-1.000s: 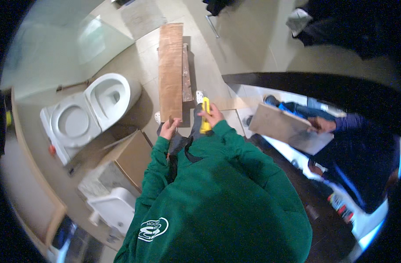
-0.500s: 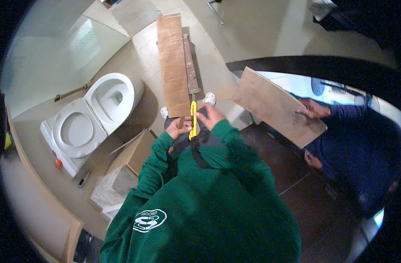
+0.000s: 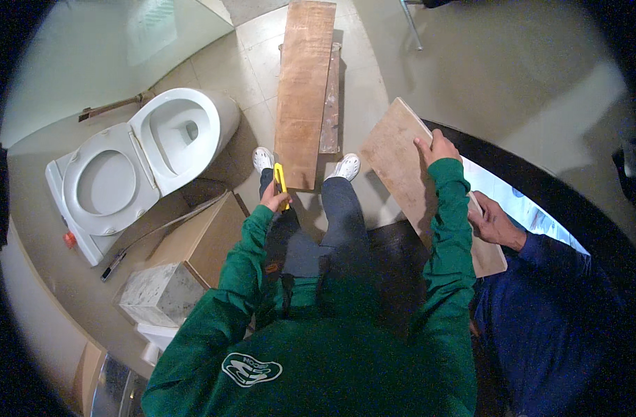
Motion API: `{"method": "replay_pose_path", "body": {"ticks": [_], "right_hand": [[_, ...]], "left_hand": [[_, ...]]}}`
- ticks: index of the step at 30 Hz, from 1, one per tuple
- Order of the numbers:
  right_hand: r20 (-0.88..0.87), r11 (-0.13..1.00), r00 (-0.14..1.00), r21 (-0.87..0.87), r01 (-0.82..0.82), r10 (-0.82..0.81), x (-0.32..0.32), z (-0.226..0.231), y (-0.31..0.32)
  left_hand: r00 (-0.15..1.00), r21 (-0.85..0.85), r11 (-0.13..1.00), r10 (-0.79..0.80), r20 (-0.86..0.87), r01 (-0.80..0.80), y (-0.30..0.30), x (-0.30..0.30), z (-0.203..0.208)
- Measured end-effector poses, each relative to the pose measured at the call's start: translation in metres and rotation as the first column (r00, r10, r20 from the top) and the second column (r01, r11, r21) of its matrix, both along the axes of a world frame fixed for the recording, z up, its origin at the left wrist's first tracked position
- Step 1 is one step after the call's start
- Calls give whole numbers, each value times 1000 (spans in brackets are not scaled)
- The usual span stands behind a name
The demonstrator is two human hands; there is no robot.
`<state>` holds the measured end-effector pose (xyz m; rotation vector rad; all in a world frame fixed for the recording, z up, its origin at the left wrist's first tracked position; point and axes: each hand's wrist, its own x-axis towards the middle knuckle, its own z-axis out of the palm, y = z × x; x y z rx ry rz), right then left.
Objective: The person uses a utility knife to score and cut a wooden plank on the floor. They align the plank, score along its length, and then snap it apart with assistance from another person.
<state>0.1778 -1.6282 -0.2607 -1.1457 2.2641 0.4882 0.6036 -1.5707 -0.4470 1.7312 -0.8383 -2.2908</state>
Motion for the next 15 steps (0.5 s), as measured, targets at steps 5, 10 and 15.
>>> {"method": "replay_pose_path", "body": {"ticks": [5, 10, 15], "right_hand": [[-11, 997, 997, 30, -75, 76, 28, -36, -34], [-101, 994, 989, -11, -108, 106, 73, -81, -68], [-129, 984, 992, -176, -37, 14, 99, -156, -85]], "left_hand": [[882, -160, 961, -131, 453, 224, -11, 28, -81], [678, 42, 963, -219, 702, 268, -23, 37, -130], [514, -18, 900, -233, 826, 436, -31, 43, -163]]}}
